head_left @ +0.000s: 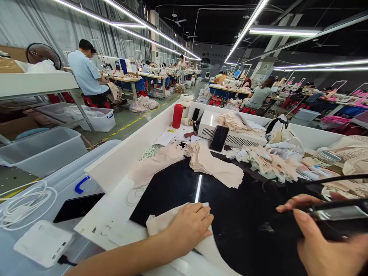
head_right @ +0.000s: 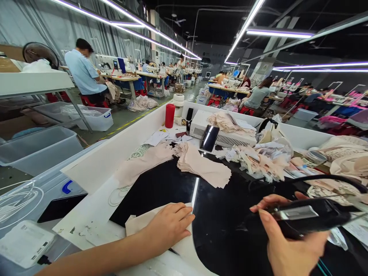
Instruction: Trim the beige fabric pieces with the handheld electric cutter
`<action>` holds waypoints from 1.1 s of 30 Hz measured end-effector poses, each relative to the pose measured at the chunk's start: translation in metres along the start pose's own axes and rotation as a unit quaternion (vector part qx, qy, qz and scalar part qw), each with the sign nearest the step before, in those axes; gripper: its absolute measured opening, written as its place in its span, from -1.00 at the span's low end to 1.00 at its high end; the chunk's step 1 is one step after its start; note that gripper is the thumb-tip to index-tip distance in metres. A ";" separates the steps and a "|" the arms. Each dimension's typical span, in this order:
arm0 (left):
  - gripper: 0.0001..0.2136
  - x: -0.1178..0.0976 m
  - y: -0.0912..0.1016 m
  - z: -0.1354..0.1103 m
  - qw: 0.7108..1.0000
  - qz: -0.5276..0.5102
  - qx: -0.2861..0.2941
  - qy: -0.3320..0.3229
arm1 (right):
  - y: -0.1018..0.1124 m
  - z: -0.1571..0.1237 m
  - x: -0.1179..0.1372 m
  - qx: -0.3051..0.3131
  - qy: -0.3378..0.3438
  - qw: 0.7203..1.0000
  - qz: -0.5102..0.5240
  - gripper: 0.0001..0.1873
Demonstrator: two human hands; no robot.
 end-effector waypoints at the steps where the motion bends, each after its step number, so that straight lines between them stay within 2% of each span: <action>1: -0.63 -0.002 0.000 0.001 1.000 0.000 -0.002 -0.001 | -0.014 -0.005 0.011 0.002 0.027 0.999 0.024 -0.14; 4: -0.61 -0.007 0.000 0.002 1.000 -0.001 -0.012 -0.008 | -0.052 -0.016 0.015 0.036 0.010 0.997 0.075 -0.15; 7: -0.59 -0.008 -0.001 0.000 1.000 -0.002 -0.030 -0.007 | -0.073 -0.023 0.007 0.030 -0.006 0.993 0.118 -0.23; 13: -0.53 -0.006 0.005 -0.006 0.994 -0.003 -0.105 -0.008 | -0.111 -0.028 0.005 0.090 0.018 0.977 0.194 -0.40; 19: -0.59 -0.006 0.005 -0.006 0.993 -0.003 -0.115 -0.011 | -0.121 -0.033 0.005 0.111 0.039 0.966 0.231 -0.49; 33: -0.62 -0.007 -0.001 -0.006 0.993 0.011 -0.113 -0.018 | -0.127 -0.035 0.003 0.110 0.034 0.965 0.236 -0.50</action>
Point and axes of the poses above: each hand's wrist, its own z-axis towards the middle knuckle, its own y-axis out of the back of the hand, x = y × z, the point moved 10 cm from there along z, towards the middle knuckle, and after that the axes turned 4 degrees about -z, right-handed, at the moved point
